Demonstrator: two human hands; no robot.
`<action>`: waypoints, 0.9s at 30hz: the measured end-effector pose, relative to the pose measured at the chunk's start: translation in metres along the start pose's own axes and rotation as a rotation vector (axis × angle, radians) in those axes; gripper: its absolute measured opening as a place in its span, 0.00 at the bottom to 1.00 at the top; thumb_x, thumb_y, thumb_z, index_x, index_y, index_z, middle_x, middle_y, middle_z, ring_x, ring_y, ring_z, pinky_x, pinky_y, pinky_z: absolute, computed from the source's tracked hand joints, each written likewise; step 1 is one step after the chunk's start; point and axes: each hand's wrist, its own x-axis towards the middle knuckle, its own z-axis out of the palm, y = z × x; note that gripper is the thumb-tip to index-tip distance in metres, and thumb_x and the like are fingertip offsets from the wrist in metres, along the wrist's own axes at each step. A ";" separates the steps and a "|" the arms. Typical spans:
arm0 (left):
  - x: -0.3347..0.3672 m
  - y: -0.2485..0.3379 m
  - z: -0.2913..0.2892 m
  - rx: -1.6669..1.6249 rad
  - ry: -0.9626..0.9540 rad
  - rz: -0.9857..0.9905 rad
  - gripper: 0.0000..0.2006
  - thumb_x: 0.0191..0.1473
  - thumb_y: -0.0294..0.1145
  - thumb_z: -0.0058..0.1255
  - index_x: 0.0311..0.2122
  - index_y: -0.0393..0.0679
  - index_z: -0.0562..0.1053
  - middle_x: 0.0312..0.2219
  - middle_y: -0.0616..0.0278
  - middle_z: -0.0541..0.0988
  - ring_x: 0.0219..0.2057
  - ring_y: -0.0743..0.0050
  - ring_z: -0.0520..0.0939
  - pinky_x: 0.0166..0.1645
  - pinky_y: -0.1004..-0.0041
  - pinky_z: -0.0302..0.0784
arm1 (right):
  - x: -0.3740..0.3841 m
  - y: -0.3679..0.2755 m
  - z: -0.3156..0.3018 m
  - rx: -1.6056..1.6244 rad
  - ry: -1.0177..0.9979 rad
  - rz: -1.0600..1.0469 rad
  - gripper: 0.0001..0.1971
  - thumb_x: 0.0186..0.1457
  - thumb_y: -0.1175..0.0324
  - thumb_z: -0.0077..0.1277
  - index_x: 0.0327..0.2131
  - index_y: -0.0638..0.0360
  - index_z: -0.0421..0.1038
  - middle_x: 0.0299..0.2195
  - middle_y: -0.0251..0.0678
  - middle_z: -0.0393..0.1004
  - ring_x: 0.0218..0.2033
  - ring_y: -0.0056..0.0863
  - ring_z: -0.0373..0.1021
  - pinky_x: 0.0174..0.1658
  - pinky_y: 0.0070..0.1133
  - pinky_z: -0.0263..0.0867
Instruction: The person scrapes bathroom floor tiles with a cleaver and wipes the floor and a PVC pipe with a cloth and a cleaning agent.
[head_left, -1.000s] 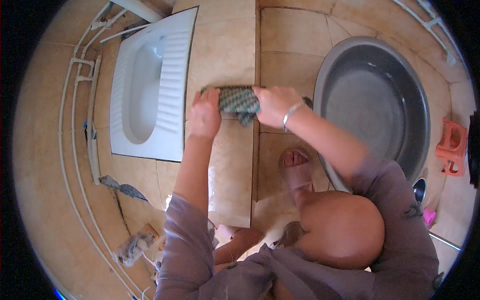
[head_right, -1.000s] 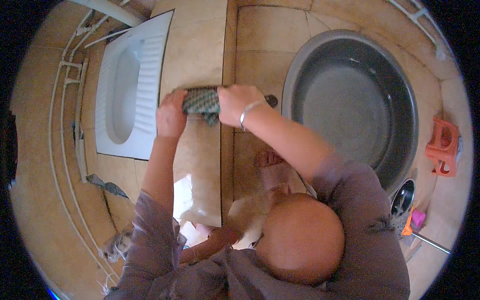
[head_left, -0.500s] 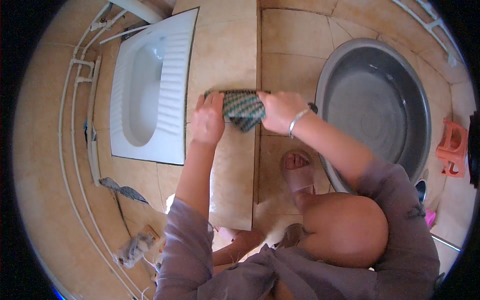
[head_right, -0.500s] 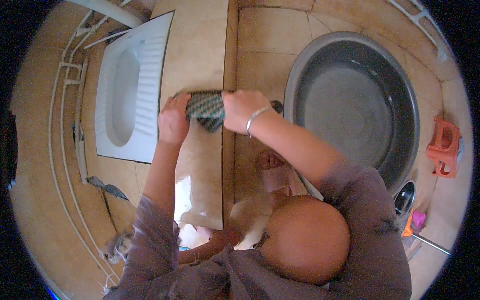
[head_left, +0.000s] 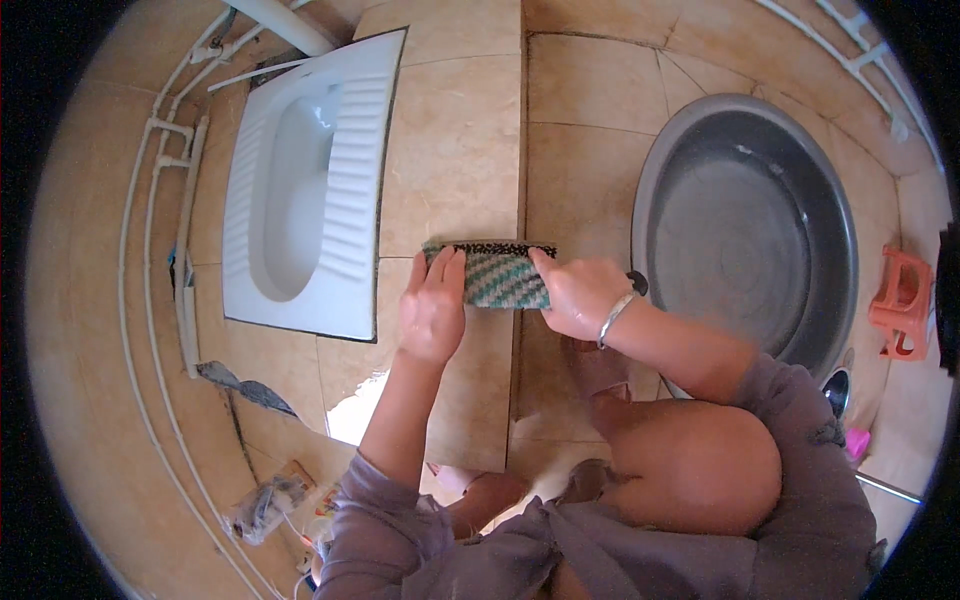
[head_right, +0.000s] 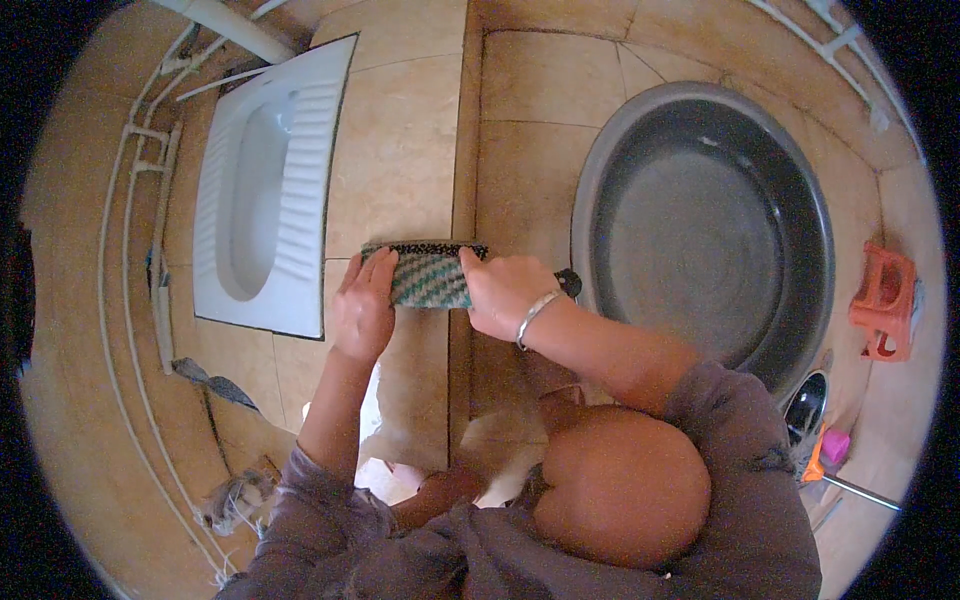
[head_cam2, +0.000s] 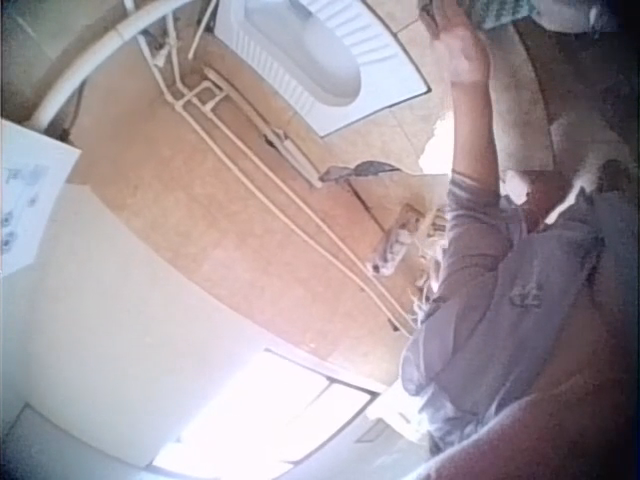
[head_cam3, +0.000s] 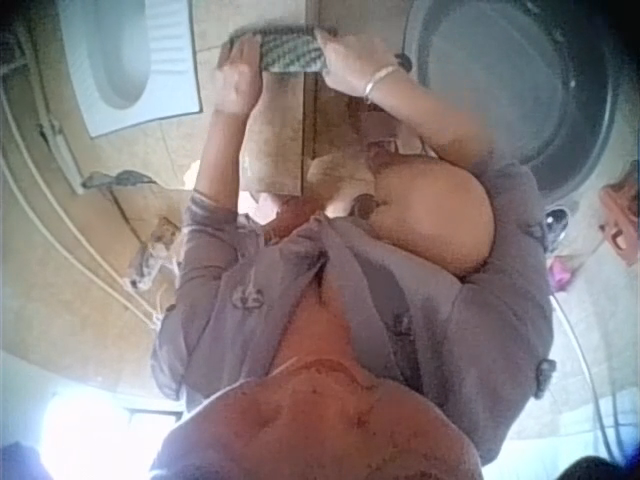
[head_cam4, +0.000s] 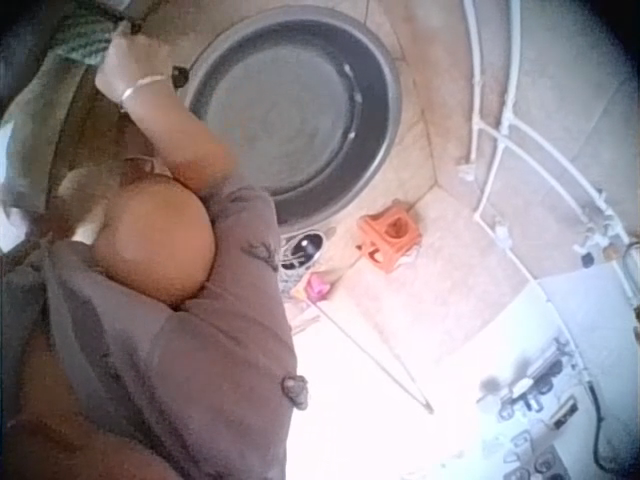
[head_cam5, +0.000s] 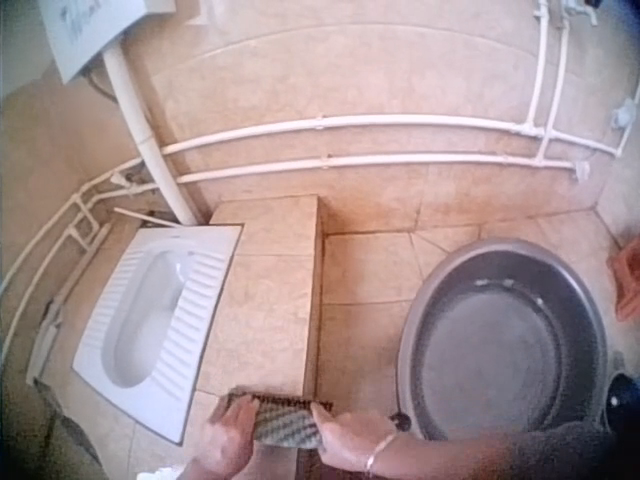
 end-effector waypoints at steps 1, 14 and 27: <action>-0.005 0.000 -0.002 0.008 0.035 0.022 0.13 0.41 0.20 0.39 0.36 0.36 0.67 0.36 0.51 0.71 0.36 0.46 0.72 0.46 0.62 0.66 | -0.003 -0.002 0.003 -0.003 -0.002 -0.020 0.28 0.38 0.65 0.45 0.48 0.58 0.57 0.21 0.47 0.71 0.24 0.43 0.69 0.27 0.35 0.65; -0.029 -0.002 -0.005 0.098 0.026 0.024 0.15 0.41 0.21 0.39 0.39 0.35 0.67 0.38 0.50 0.71 0.38 0.48 0.73 0.44 0.63 0.69 | -0.003 -0.009 0.010 -0.020 0.013 -0.093 0.26 0.38 0.66 0.45 0.46 0.61 0.59 0.21 0.46 0.71 0.23 0.41 0.70 0.27 0.33 0.65; -0.062 0.032 -0.015 0.015 0.046 -0.186 0.19 0.34 0.16 0.41 0.39 0.37 0.68 0.38 0.54 0.72 0.40 0.47 0.71 0.48 0.62 0.66 | -0.032 -0.013 0.031 -0.088 0.027 -0.176 0.29 0.36 0.66 0.48 0.47 0.62 0.59 0.20 0.41 0.71 0.20 0.36 0.69 0.22 0.29 0.64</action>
